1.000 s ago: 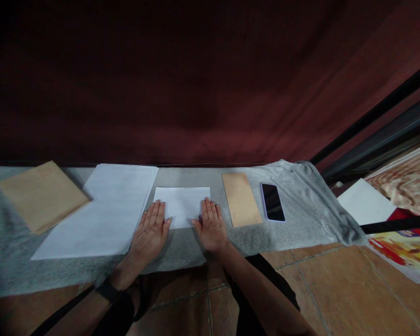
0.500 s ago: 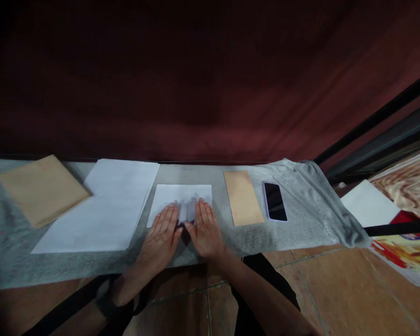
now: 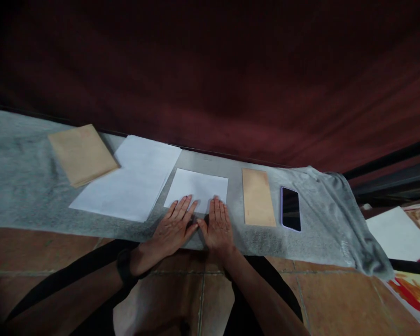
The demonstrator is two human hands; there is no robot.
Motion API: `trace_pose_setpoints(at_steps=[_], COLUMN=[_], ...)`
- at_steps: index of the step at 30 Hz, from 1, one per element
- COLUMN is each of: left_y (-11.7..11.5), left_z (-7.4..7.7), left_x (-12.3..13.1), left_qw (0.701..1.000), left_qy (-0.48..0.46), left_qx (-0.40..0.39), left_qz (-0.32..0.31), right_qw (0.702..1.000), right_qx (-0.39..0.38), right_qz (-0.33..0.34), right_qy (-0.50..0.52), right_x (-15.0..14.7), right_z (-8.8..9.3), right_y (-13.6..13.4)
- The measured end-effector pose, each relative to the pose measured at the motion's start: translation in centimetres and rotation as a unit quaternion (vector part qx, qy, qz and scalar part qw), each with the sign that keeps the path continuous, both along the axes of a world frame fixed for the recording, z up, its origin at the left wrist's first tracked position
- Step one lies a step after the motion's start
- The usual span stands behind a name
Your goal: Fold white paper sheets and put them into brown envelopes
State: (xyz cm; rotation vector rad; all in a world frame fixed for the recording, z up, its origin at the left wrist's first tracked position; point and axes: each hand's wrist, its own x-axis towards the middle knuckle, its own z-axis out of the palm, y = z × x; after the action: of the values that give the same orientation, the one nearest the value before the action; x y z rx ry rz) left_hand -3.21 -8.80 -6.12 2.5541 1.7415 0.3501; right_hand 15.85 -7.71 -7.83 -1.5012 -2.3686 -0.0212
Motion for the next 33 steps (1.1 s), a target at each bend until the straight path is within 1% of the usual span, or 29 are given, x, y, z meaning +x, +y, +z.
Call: trace_pose_setpoints(at_steps=[3, 7, 13, 18, 22, 25, 28, 33], left_y=[0.0, 0.1, 0.5, 1.4, 2.3, 3.2, 4.2, 5.7], left_z=[0.1, 0.1, 0.2, 1.2, 1.6, 1.2, 0.5, -0.7], left_x=[-0.4, -0.7, -0.9, -0.4, 0.9, 1.8, 2.3, 2.2], left_qw=[1.000, 0.999, 0.997, 0.999, 0.999, 0.999, 0.999, 0.999], left_qy=[0.005, 0.011, -0.004, -0.013, -0.020, -0.032, -0.040, -0.033], left_qx=[0.006, 0.006, 0.009, 0.022, 0.026, 0.020, 0.009, -0.007], left_qz=[0.022, 0.047, 0.076, 0.044, 0.012, -0.014, -0.020, -0.036], right_qw=[1.000, 0.999, 0.998, 0.996, 0.993, 0.986, 0.982, 0.984], right_qx=[0.020, 0.027, 0.005, -0.011, -0.065, -0.111, -0.147, -0.154], right_qz=[-0.003, -0.011, -0.061, -0.074, -0.050, -0.038, -0.040, -0.051], right_qy=[0.012, 0.019, 0.019, 0.043, 0.089, 0.116, 0.114, 0.076], right_x=[0.7, 1.4, 2.0, 1.5, 0.0, -1.3, -2.5, -3.5], right_z=[-0.3, -0.5, -0.6, 0.5, 1.7, 2.1, 2.0, 1.8], right_y=[0.1, 0.4, 0.9, 2.4, 4.2, 5.3, 6.0, 6.7])
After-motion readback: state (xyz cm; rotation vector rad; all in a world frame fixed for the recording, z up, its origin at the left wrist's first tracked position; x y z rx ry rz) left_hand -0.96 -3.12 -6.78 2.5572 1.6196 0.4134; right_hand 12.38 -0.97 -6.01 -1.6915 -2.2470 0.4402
